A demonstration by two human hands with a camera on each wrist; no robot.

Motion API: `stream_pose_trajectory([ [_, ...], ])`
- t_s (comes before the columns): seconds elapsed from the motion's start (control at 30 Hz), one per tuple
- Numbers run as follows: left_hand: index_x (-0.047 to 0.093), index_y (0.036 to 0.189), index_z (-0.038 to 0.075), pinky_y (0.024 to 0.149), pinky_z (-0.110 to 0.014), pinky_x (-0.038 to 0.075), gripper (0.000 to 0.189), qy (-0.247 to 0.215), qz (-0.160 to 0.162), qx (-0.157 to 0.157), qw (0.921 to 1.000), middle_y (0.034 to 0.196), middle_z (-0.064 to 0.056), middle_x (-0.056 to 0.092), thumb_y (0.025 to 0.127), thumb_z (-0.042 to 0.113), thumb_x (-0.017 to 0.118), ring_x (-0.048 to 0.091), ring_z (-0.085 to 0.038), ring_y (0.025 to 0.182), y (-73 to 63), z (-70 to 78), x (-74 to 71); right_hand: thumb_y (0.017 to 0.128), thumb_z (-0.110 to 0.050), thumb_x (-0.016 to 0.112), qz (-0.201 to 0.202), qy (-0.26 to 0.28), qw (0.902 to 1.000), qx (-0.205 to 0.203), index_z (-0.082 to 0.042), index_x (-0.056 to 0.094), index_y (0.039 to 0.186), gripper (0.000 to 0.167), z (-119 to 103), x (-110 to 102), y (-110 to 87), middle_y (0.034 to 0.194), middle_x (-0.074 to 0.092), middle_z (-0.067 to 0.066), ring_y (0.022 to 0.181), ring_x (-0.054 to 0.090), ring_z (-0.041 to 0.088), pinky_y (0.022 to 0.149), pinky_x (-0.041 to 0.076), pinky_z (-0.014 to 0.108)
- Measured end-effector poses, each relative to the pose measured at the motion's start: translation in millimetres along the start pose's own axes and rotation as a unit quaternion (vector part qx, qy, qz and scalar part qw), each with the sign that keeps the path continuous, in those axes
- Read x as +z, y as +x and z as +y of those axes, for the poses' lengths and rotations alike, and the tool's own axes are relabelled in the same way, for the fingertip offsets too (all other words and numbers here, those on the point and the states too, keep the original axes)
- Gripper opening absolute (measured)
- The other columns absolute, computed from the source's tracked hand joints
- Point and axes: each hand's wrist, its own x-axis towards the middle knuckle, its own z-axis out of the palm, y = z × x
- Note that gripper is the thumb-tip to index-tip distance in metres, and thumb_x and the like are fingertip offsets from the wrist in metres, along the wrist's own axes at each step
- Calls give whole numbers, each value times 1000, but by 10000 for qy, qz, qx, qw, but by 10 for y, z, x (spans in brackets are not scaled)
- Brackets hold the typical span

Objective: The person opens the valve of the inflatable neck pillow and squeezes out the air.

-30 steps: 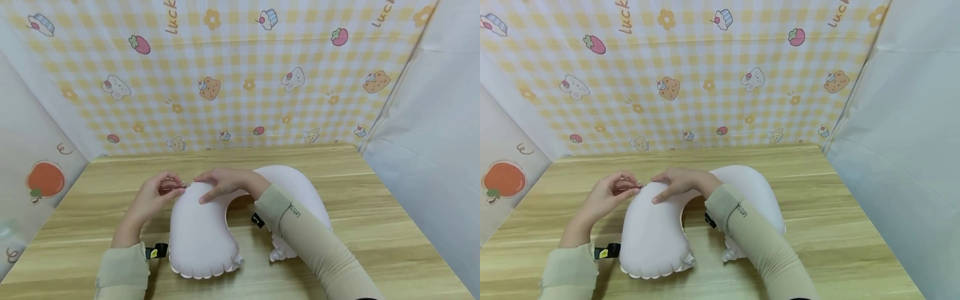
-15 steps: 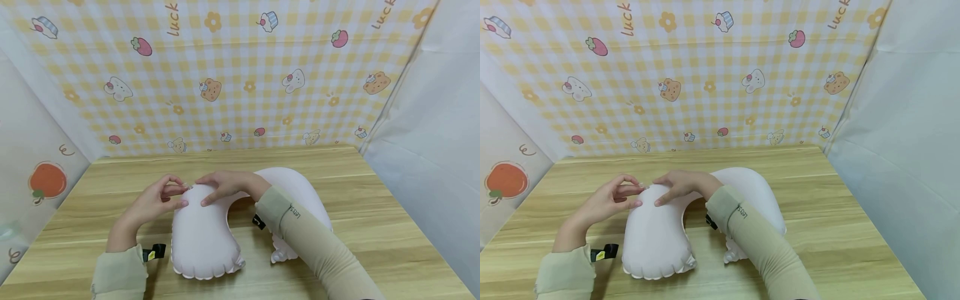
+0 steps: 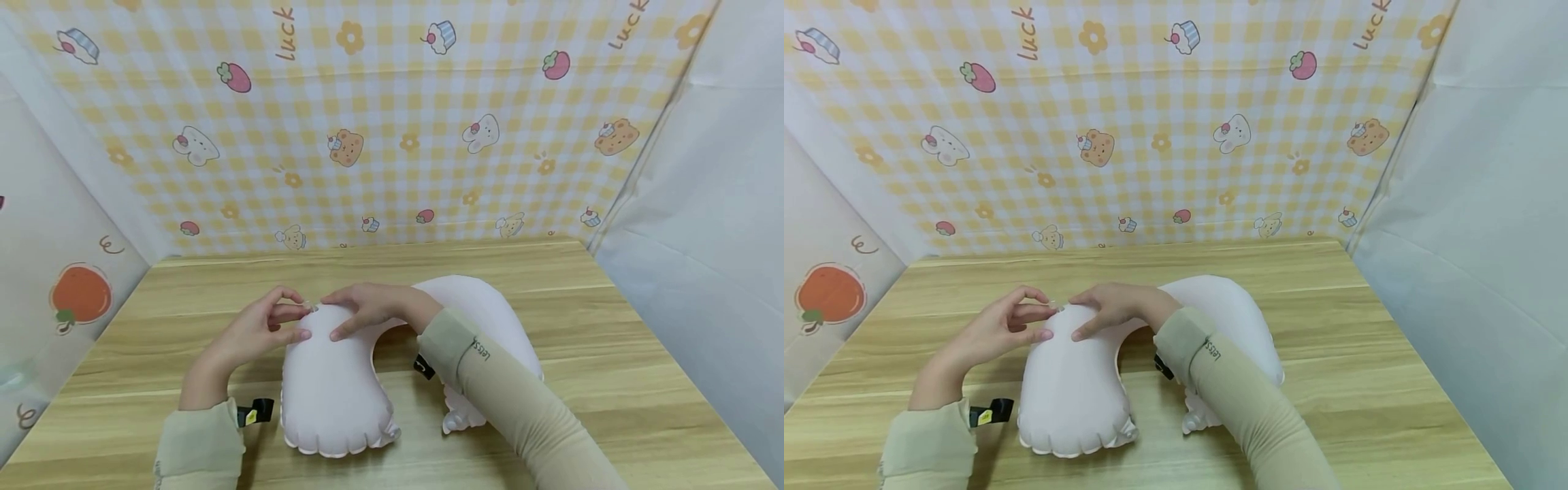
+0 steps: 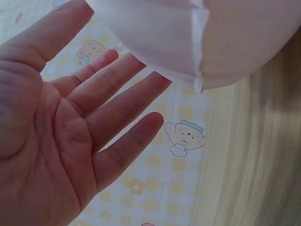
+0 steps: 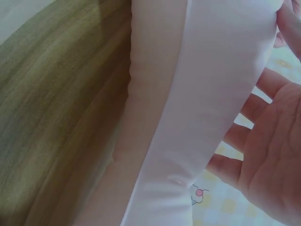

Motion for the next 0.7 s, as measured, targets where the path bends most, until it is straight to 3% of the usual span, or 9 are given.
stream_pose_trajectory([
  [0.33, 50, 124, 6, 94, -58, 48, 48, 146, -45, -71, 9999, 125, -15, 70, 88, 25, 76, 63, -35, 121, 24, -22, 28, 90, -43, 72, -40, 95, 9999, 66, -19, 37, 155, 78, 44, 52, 11, 159, 38, 1, 148, 34, 19, 122, 29, 40],
  [0.7, 49, 125, 6, 98, -60, 45, 50, 145, -221, -167, 9995, 129, -16, 67, 88, 26, 76, 60, -36, 125, 32, -34, 37, 90, -43, 71, -71, 15, 10000, 48, -19, 35, 156, 78, 70, 106, 34, 161, 35, 1, 149, 32, 20, 122, 28, 41],
])
